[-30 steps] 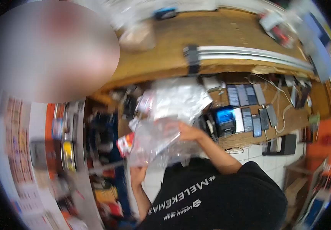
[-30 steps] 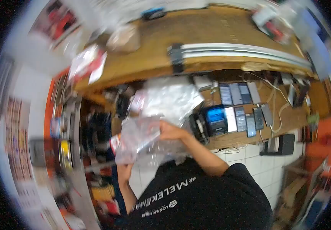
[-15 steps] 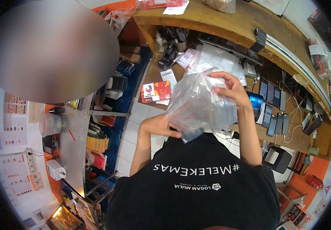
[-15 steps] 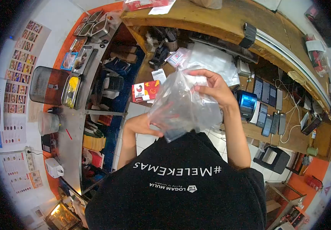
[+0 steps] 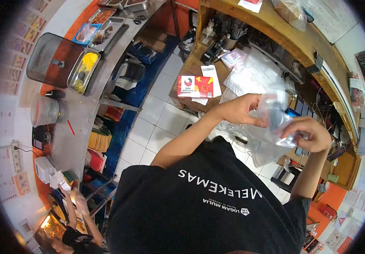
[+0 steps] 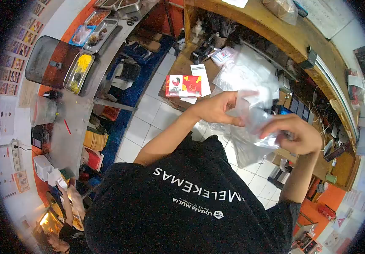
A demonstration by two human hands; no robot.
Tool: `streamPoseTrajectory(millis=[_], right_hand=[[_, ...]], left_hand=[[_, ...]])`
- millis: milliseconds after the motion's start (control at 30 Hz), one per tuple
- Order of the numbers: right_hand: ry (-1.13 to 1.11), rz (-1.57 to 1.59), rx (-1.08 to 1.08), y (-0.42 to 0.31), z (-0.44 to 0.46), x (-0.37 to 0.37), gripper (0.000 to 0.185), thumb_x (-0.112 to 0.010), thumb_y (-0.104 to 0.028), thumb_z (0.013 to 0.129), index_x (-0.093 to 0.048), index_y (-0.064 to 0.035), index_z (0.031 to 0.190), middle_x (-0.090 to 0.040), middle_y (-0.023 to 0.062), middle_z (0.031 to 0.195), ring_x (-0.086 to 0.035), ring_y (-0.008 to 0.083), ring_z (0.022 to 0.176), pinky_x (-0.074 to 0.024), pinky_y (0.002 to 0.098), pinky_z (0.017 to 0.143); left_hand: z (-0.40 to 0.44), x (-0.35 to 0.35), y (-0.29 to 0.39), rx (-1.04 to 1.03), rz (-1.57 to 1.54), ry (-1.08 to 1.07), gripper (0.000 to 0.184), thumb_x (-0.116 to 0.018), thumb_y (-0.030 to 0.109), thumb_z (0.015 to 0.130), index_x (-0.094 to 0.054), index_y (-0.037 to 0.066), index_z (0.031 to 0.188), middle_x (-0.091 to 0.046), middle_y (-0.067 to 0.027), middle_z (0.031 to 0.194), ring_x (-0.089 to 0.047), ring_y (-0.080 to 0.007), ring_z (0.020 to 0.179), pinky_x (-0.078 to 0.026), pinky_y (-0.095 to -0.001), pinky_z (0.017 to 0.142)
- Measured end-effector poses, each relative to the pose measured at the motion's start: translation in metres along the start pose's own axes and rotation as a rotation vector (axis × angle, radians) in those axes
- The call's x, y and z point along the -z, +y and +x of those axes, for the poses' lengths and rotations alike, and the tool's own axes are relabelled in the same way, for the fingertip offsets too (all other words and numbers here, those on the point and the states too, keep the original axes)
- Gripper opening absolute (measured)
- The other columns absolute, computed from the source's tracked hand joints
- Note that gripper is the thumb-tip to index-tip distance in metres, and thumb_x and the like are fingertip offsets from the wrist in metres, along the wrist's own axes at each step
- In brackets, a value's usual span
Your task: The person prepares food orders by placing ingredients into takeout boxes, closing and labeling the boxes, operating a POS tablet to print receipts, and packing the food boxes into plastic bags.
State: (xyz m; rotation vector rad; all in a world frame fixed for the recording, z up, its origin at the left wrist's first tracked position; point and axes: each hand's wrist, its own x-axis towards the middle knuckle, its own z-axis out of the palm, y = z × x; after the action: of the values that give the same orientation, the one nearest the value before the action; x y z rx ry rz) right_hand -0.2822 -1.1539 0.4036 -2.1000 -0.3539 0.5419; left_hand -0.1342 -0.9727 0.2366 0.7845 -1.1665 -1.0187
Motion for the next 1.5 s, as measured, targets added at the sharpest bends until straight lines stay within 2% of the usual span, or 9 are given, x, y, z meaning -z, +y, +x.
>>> streamPoseTrajectory(millis=[100, 433, 633, 767, 867, 1033, 1233, 1400, 1500], right_hand=[[0.274, 0.103, -0.286, -0.008, -0.029, -0.016, 0.046, -0.044, 0.007, 0.057, -0.067, 0.0034, 0.097, -0.068, 0.0147, 0.101, -0.065, 0.0235, 0.093, -0.0487, 0.0307, 0.081], [0.524, 0.031, -0.453, 0.049, -0.040, -0.056, 0.032, -0.047, 0.011, 0.068, -0.064, 0.0030, 0.094, -0.066, 0.0104, 0.094, -0.062, 0.0167, 0.089, -0.0459, 0.0276, 0.079], [1.131, -0.686, -0.512, 0.055, 0.012, -0.118, 0.018, -0.067, -0.002, 0.080, -0.061, 0.0006, 0.096, -0.065, 0.0104, 0.087, -0.061, 0.0175, 0.087, -0.0460, 0.0298, 0.079], [1.198, 0.518, -0.428, 0.086, 0.071, -0.187, 0.020, -0.068, -0.017, 0.090, -0.064, 0.0002, 0.099, -0.066, 0.0053, 0.089, -0.059, 0.0100, 0.078, -0.0474, 0.0253, 0.068], [1.074, 0.755, -0.347, 0.081, 0.078, -0.186, 0.024, -0.071, -0.022, 0.088, -0.068, 0.0013, 0.095, -0.067, 0.0044, 0.083, -0.060, 0.0060, 0.074, -0.0456, 0.0215, 0.065], [0.673, 0.655, -0.386, 0.065, 0.061, -0.153, 0.017, -0.074, -0.012, 0.081, -0.064, -0.0035, 0.072, -0.062, 0.0003, 0.072, -0.054, 0.0028, 0.067, -0.0394, 0.0219, 0.057], [0.860, -0.116, -0.520, 0.085, 0.006, -0.086, 0.018, -0.058, 0.008, 0.065, -0.042, 0.0011, 0.066, -0.040, 0.0085, 0.058, -0.039, 0.0146, 0.057, -0.0332, 0.0301, 0.053], [0.944, 0.137, -0.128, 0.086, 0.022, -0.064, 0.017, -0.055, 0.012, 0.067, -0.055, 0.0021, 0.081, -0.056, 0.0056, 0.078, -0.050, 0.0113, 0.070, -0.0403, 0.0250, 0.062], [0.534, 0.339, -0.080, 0.073, 0.040, -0.049, 0.021, -0.057, 0.011, 0.070, -0.059, 0.0027, 0.089, -0.060, 0.0072, 0.089, -0.060, 0.0161, 0.082, -0.0475, 0.0276, 0.075]], left_hand=[[-0.009, -0.002, -0.005, 0.186, -0.308, -0.108, 0.036, -0.071, 0.004, 0.086, -0.060, -0.003, 0.120, -0.068, -0.0039, 0.097, -0.064, -0.0116, 0.090, -0.051, -0.0268, 0.085], [-0.009, -0.008, -0.037, 0.358, -0.232, 0.119, 0.064, -0.084, 0.005, 0.073, -0.053, -0.006, 0.127, -0.070, -0.0083, 0.091, -0.066, -0.0098, 0.082, -0.052, -0.0210, 0.074], [-0.020, -0.019, -0.044, 0.385, -0.048, 0.306, 0.076, -0.088, 0.008, 0.067, -0.048, -0.001, 0.132, -0.069, -0.0109, 0.097, -0.066, -0.0125, 0.087, -0.053, -0.0238, 0.077], [-0.028, -0.046, -0.049, -0.063, 0.500, 0.531, 0.072, -0.084, 0.008, 0.065, -0.046, 0.006, 0.126, -0.067, -0.0080, 0.093, -0.066, -0.0201, 0.085, -0.052, -0.0341, 0.077], [-0.036, -0.038, -0.018, 0.300, 0.304, 0.329, 0.077, -0.075, 0.002, 0.069, -0.037, 0.009, 0.135, -0.063, -0.0098, 0.100, -0.065, -0.0210, 0.091, -0.052, -0.0351, 0.077], [-0.063, -0.012, 0.007, 0.265, 0.026, 0.164, 0.077, -0.066, -0.007, 0.071, -0.034, 0.009, 0.139, -0.065, -0.0114, 0.081, -0.063, -0.0126, 0.089, -0.051, -0.0313, 0.073], [-0.124, 0.062, 0.056, 0.898, 1.053, 0.843, 0.052, -0.063, -0.004, 0.076, -0.052, 0.003, 0.127, -0.068, -0.0170, 0.083, -0.066, -0.0309, 0.079, -0.051, -0.0390, 0.072], [-0.090, 0.007, 0.077, 0.527, 1.960, 0.761, 0.073, -0.062, -0.010, 0.067, -0.046, 0.004, 0.137, -0.062, -0.0265, 0.106, -0.060, -0.0402, 0.096, -0.047, -0.0456, 0.082], [-0.053, -0.023, 0.034, 0.147, 1.510, 0.558, 0.085, -0.059, -0.010, 0.068, -0.032, 0.007, 0.147, -0.054, -0.0267, 0.125, -0.059, -0.0407, 0.100, -0.049, -0.0430, 0.084]])
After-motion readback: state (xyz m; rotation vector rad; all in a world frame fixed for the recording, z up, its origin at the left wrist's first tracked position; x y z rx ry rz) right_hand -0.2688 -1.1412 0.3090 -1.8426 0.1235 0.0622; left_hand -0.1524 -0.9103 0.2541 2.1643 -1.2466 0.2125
